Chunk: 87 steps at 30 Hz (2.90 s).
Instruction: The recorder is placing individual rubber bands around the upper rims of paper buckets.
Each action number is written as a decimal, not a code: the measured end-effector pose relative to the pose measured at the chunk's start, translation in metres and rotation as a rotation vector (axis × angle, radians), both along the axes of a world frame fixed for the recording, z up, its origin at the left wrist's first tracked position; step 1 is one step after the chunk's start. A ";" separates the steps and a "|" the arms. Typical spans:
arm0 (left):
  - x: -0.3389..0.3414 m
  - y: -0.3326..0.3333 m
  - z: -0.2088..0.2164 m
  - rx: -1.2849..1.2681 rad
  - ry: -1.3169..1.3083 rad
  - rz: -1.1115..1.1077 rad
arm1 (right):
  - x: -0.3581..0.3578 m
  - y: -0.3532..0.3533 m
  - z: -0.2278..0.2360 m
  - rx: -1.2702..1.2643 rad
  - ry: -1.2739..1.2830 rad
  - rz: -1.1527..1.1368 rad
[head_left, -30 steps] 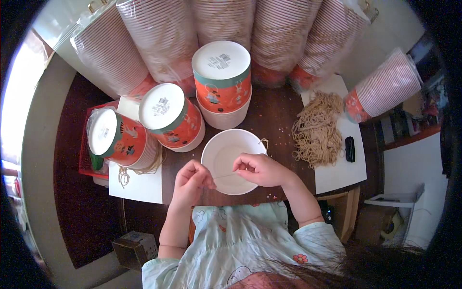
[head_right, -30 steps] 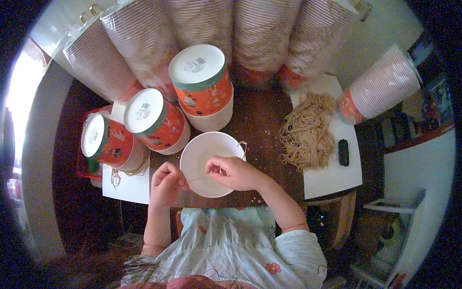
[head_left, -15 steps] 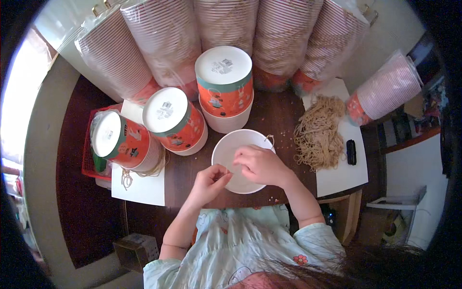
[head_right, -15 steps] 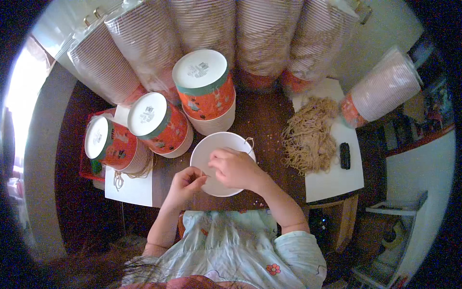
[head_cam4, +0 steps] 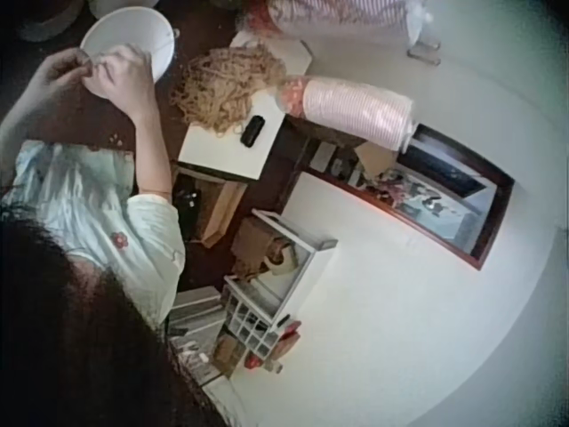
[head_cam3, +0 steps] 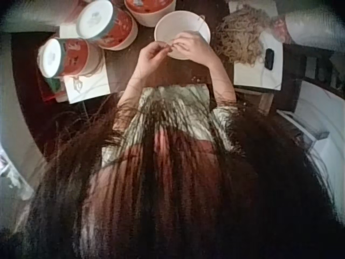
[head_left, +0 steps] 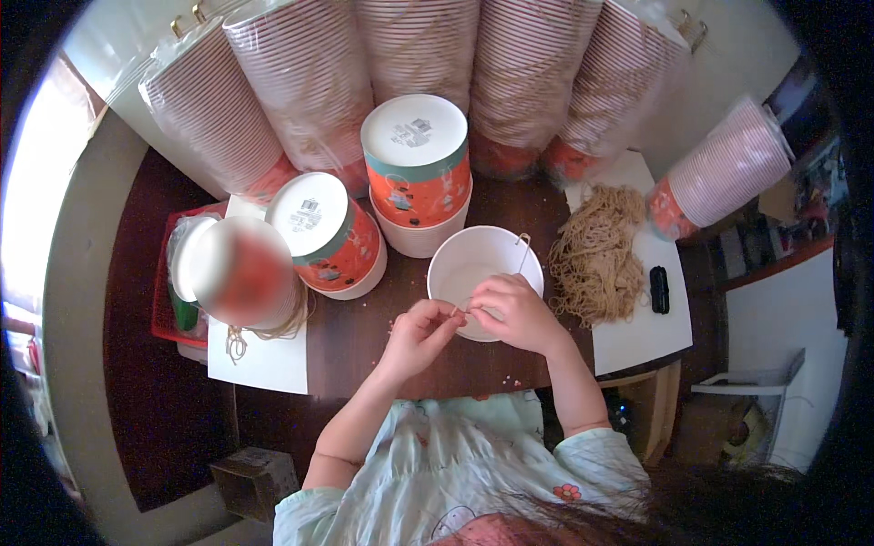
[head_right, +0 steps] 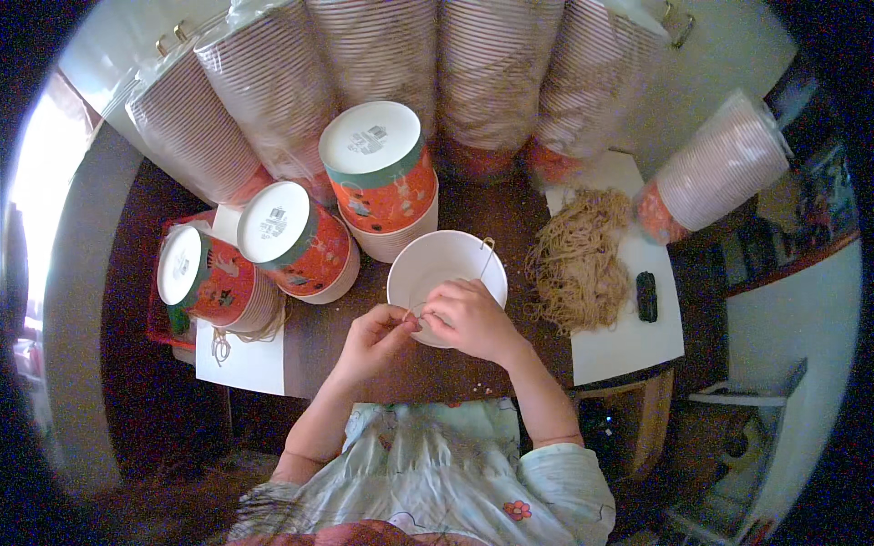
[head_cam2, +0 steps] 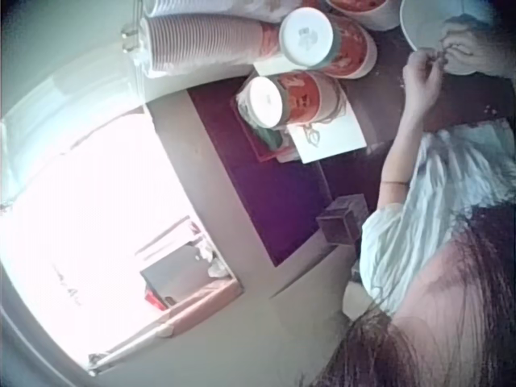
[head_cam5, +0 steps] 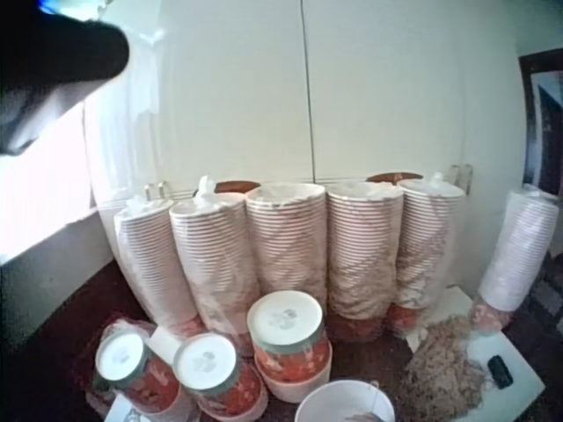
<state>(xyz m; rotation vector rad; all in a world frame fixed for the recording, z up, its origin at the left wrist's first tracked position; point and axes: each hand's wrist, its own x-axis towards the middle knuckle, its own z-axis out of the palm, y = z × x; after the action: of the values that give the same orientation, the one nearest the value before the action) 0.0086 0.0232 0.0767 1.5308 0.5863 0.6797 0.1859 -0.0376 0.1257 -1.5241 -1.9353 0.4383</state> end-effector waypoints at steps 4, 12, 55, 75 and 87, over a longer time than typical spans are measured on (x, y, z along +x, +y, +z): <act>-0.009 0.006 0.003 0.194 0.129 0.069 | -0.004 -0.003 0.001 0.027 -0.004 -0.077; -0.016 0.017 -0.003 -0.420 -0.066 0.015 | -0.034 -0.019 0.000 0.286 -0.179 -0.162; -0.017 -0.017 -0.024 0.210 0.264 0.349 | -0.031 0.003 -0.015 -0.007 0.223 -0.087; -0.001 -0.024 -0.039 -0.645 -0.349 0.469 | -0.033 0.002 -0.018 -0.031 0.220 -0.082; -0.016 -0.008 -0.007 0.202 0.116 0.307 | -0.032 0.005 -0.017 -0.021 0.239 -0.078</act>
<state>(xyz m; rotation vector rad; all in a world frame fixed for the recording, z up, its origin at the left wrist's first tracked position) -0.0072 0.0148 0.0699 1.6938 0.8737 0.9097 0.1534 -0.0328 0.1084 -1.4817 -1.6869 0.5806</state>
